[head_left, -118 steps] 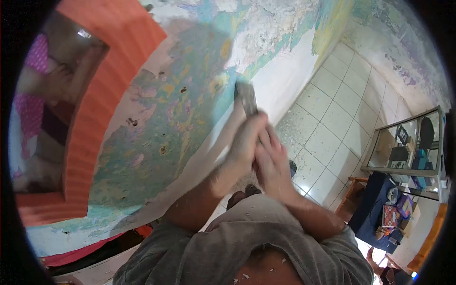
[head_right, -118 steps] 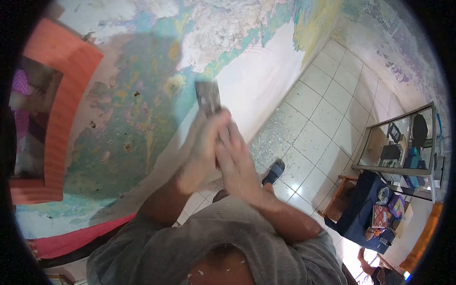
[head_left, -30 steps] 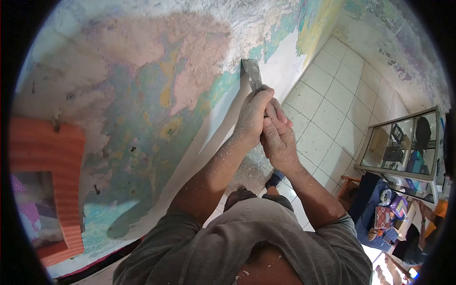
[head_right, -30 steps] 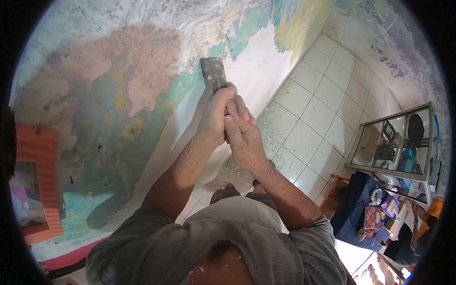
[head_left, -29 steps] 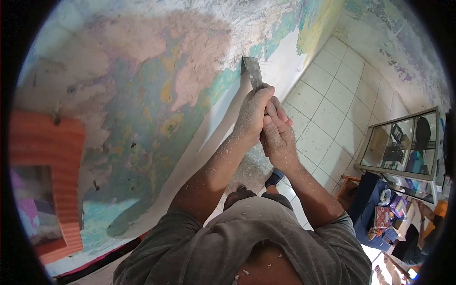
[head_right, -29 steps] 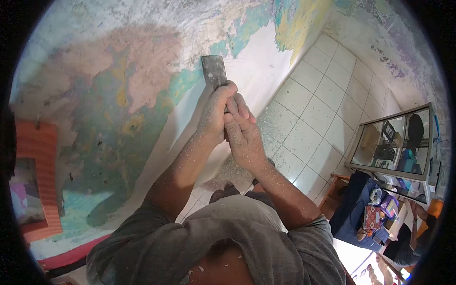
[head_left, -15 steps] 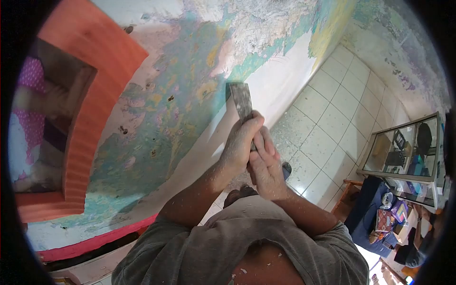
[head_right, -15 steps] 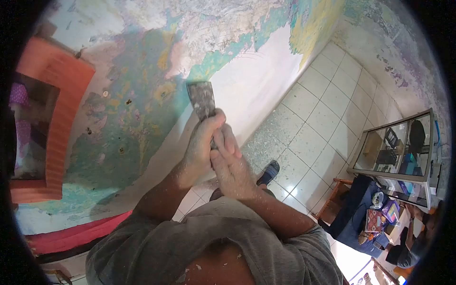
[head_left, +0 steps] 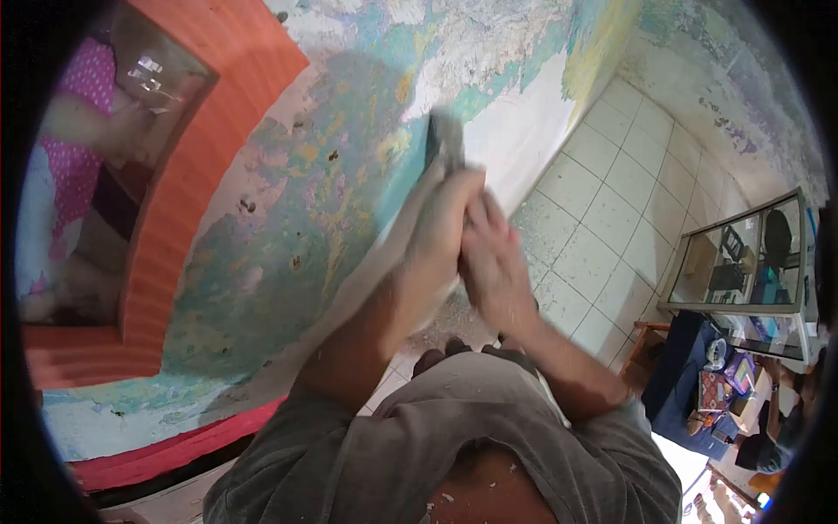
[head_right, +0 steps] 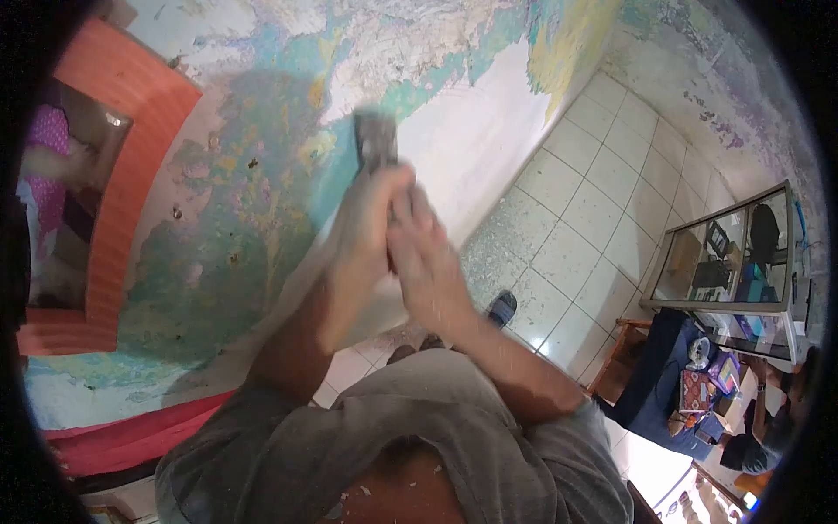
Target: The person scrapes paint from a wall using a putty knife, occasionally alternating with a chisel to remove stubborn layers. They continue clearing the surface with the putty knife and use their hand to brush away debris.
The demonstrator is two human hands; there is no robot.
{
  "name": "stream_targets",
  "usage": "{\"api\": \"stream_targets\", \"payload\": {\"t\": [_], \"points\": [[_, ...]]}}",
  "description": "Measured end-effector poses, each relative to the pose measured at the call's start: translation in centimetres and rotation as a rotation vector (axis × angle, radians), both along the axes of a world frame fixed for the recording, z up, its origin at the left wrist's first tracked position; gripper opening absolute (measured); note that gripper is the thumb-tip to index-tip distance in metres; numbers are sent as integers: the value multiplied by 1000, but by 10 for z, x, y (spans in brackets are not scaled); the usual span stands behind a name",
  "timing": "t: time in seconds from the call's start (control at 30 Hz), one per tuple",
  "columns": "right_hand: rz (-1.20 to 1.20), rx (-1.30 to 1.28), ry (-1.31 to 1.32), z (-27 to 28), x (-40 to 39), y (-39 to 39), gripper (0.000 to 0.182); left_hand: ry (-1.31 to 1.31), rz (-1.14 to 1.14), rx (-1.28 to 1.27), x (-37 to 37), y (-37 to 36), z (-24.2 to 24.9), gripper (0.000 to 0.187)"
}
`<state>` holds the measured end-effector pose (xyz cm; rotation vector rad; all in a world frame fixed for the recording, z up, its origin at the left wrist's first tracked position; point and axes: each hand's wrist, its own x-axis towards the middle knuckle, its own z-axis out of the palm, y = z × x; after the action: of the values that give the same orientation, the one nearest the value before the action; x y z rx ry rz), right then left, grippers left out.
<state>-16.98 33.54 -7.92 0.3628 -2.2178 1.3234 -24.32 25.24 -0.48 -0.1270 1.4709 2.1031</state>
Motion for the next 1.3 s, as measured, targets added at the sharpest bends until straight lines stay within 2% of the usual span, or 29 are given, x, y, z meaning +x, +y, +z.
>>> {"api": "stream_targets", "payload": {"t": [0.03, 0.07, 0.1, 0.13, 0.2, 0.33, 0.4, 0.43, 0.47, 0.53, 0.57, 0.6, 0.67, 0.77, 0.9, 0.97, 1.07, 1.13, 1.2, 1.23, 1.27, 1.3], "points": [[99, -328, -244, 8, -6, 0, 56, 76, -96, 50, -16, 4, -2, 27], [199, -651, -474, 15, -13, 2, 57, 88, -99, 53, -18, 6, -1, 27], [216, -716, -461, 17, -12, 2, 57, 82, -105, 56, -18, 10, -2, 27], [217, -716, -467, 14, -7, 1, 57, 71, -109, 58, -16, 11, -5, 28], [126, -480, -262, 8, 0, -2, 54, 34, -118, 72, 2, 3, -16, 28], [180, -564, -368, 27, -32, 11, 56, 14, -44, 27, -17, 8, -7, 31], [209, -613, -452, 33, -37, 16, 57, -3, -104, 5, -35, 19, 5, 35], [167, -731, -392, 30, -36, 10, 59, 57, -152, -25, -37, 23, 10, 38], [171, -729, -393, 23, -30, 11, 59, 112, -196, -59, -37, 25, 11, 40], [132, -509, -320, 11, -20, 17, 56, 114, -176, -22, -24, 23, 4, 40], [136, -510, -320, 14, -23, 18, 56, 65, -135, -4, -11, 17, -6, 41], [146, -536, -336, 20, -28, 19, 56, 19, -94, 14, -3, 14, -11, 42], [161, -587, -361, 34, -39, 21, 55, 88, -98, -3, -14, 14, -13, 36], [130, -691, -478, 38, -33, 20, 53, 5, -238, -14, -46, 26, 7, 30], [196, -687, -391, 42, -19, 23, 57, 127, -245, 46, -31, 25, 0, 34], [208, -809, -420, 31, -2, 11, 52, 90, -265, 290, -15, 13, -20, 36], [244, -831, -506, 25, 16, -4, 52, 167, -265, 307, 3, -4, -27, 39], [276, -805, -493, 23, 17, -10, 52, 113, -256, 214, 11, -16, -13, 32], [130, -374, -118, 6, 11, -18, 58, 177, -236, 169, 19, -23, -9, 26], [129, -375, -114, 5, 6, -18, 58, 189, -241, 147, 22, -24, -3, 26], [58, -216, -16, 9, -4, -16, 55, 197, -243, 147, 21, -22, 6, 26], [-17, -57, 76, 13, -14, -14, 53, 119, -152, 88, 17, -16, 25, 28]]}}
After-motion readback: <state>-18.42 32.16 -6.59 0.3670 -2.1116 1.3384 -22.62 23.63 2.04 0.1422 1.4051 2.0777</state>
